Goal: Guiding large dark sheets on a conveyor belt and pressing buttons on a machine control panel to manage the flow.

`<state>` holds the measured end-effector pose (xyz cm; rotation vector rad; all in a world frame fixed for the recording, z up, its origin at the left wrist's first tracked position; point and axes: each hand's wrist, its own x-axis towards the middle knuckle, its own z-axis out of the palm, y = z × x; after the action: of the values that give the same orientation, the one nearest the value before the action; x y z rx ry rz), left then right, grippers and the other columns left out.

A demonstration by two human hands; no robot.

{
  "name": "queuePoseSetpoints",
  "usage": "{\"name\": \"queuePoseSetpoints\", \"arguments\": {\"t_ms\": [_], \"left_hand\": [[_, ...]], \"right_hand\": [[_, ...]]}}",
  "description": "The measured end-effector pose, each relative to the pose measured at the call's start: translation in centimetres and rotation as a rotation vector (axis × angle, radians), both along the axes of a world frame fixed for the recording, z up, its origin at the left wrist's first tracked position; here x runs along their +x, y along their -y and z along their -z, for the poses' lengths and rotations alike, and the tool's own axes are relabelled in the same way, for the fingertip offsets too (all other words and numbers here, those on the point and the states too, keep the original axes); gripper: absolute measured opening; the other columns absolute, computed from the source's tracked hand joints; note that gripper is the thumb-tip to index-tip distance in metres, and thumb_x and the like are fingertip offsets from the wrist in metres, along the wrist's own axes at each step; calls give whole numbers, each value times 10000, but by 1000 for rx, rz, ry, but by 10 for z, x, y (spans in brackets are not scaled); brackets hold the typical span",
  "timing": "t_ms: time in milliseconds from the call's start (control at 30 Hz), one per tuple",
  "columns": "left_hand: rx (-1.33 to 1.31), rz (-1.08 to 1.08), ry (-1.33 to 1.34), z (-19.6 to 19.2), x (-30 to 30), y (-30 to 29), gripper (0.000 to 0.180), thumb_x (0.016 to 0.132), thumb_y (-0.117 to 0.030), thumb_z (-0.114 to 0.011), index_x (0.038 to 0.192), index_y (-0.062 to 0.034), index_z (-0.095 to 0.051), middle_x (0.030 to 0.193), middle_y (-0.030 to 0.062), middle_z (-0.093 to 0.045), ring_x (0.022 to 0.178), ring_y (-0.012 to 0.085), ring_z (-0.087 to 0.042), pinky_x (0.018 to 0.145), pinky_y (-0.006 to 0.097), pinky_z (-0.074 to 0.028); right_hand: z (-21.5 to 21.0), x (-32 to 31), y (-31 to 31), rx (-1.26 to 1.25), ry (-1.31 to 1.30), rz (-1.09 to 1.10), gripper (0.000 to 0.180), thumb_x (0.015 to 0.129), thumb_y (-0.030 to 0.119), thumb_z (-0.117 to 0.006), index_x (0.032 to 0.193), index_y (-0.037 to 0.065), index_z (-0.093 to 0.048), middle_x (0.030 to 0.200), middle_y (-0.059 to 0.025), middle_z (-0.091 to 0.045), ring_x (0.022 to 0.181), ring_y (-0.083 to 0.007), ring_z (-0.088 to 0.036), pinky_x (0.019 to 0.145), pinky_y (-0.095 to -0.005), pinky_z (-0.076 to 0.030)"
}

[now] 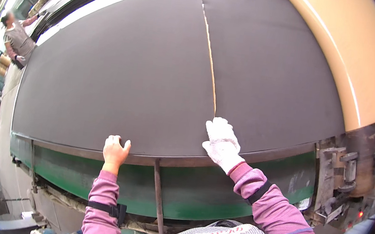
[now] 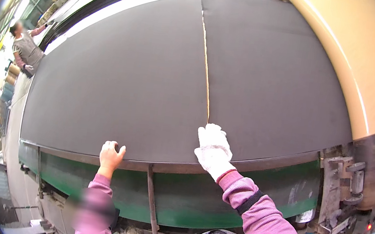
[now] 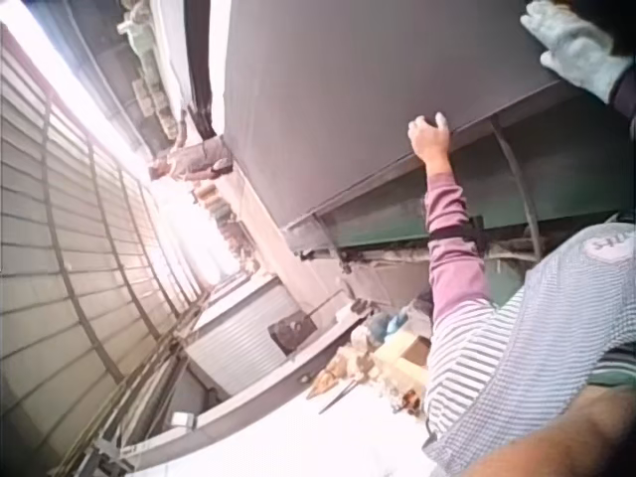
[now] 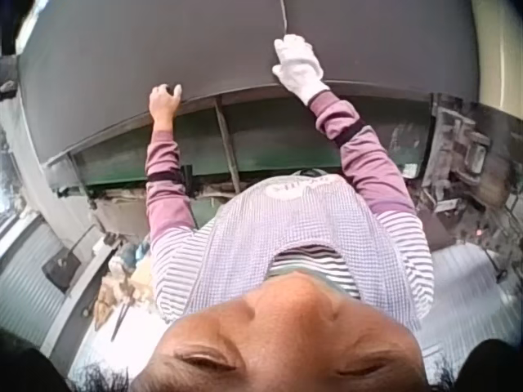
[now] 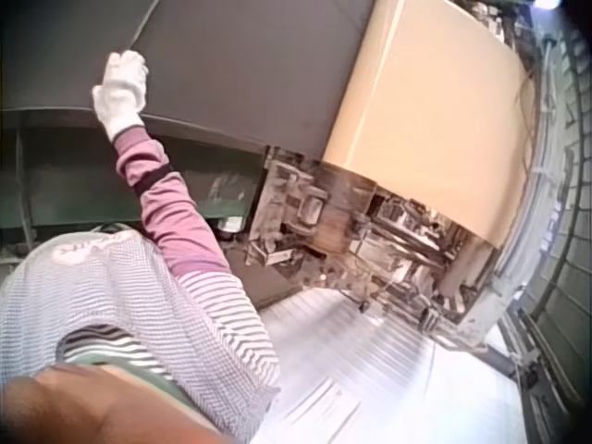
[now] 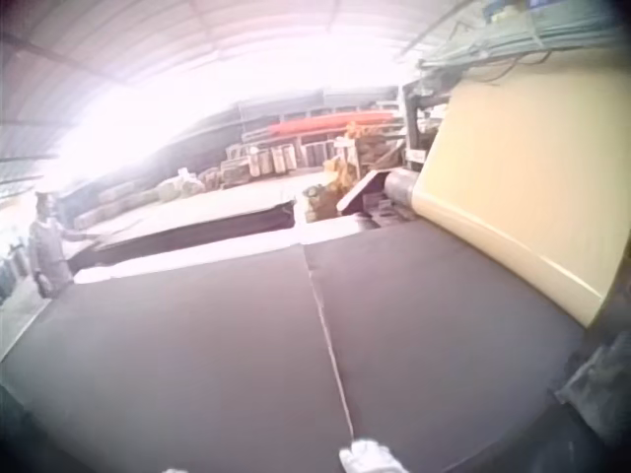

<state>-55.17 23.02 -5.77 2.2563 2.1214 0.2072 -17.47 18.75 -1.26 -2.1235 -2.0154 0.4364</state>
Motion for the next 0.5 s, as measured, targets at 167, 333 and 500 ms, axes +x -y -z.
{"name": "queuePoseSetpoints", "arguments": {"t_ms": [167,333,500], "left_hand": [[-213,63,289,-19,9,13,343,856,-340,-677,967,-16,-695,1015,153,-667,1033,325,-605,907,429,-490],[89,-148,-12,13,-104,-18,345,890,-320,-649,1048,-14,-669,1091,189,-649,1076,352,-586,941,432,-471],[-73,-189,96,10,-105,-3,329,847,-272,-695,1028,-10,-612,1040,176,-601,1024,348,-569,900,431,-468]], "right_hand": [[-9,43,7,44,48,-52,336,708,129,-661,1029,98,-569,1081,-147,-534,1009,-331,-569,881,-424,-493],[12,114,34,183,62,-38,388,753,91,-586,1140,103,-564,1214,-153,-535,1094,-356,-553,962,-434,-463],[4,192,53,-83,122,17,563,805,124,-590,1360,148,-504,1454,-133,-445,1276,-332,-488,1072,-408,-414]]}}
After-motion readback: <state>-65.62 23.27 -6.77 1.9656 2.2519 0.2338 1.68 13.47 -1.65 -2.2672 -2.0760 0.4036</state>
